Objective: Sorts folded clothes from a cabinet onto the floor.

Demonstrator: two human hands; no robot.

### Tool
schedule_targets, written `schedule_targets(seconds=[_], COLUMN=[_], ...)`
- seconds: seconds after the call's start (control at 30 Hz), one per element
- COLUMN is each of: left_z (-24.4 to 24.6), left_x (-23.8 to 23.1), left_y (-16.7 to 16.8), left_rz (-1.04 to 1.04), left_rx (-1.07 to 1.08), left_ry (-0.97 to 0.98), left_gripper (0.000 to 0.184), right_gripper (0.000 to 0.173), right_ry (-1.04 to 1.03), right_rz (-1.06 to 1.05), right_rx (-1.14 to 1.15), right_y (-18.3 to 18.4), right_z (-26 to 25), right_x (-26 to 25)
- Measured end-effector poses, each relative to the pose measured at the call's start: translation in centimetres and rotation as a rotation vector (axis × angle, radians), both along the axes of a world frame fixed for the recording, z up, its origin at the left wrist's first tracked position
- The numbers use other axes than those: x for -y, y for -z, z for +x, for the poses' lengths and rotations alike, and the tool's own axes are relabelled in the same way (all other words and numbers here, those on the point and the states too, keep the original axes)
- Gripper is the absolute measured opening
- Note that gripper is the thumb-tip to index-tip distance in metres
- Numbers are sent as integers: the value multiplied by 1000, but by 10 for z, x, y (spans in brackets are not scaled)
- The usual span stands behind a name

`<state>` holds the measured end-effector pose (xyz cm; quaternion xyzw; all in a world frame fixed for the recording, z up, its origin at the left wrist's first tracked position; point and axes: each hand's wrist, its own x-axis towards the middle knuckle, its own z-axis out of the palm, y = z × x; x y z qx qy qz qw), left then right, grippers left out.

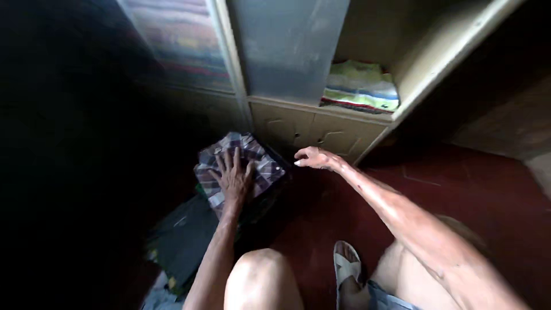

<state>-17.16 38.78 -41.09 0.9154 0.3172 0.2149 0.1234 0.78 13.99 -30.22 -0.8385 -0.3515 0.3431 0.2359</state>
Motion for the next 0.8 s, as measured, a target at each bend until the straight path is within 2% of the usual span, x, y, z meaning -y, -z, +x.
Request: schedule_targets(seconds=[0.1,0.23,0.3,0.4,0.53,0.67,0.73,0.8], left_z=[2,-4,-5,1,49,114,145,190], left_x=[-4,-7,-5,3,42,107,133,154], left_y=[11,9,0,-33,-107,-168,-182,-188], left_rz=[8,-4,-19,-34,-69,-182,-247,-284], left_rx=[-15,-21,-55,-56,22,-9,44,35], left_ry=[-12,-6,2,81,310,503,635,666], left_gripper=[79,81,82,76,43,23,19,21], right_gripper=[38,35,34,31,27,32,34,32], right_ry=[49,423,504,445,379,263,170,101], right_rz=[-13,206,260,260,318,282,179,70], right_rx=[2,-58,-87,-125,-118,-179,-152,-154], right_y=[-35,-61,-70,-89,-107,-84,-64,-55], right_z=[25,33,26,11,-10,-20,-18,-19], right_x=[51,107,123,137,134,133,138,143])
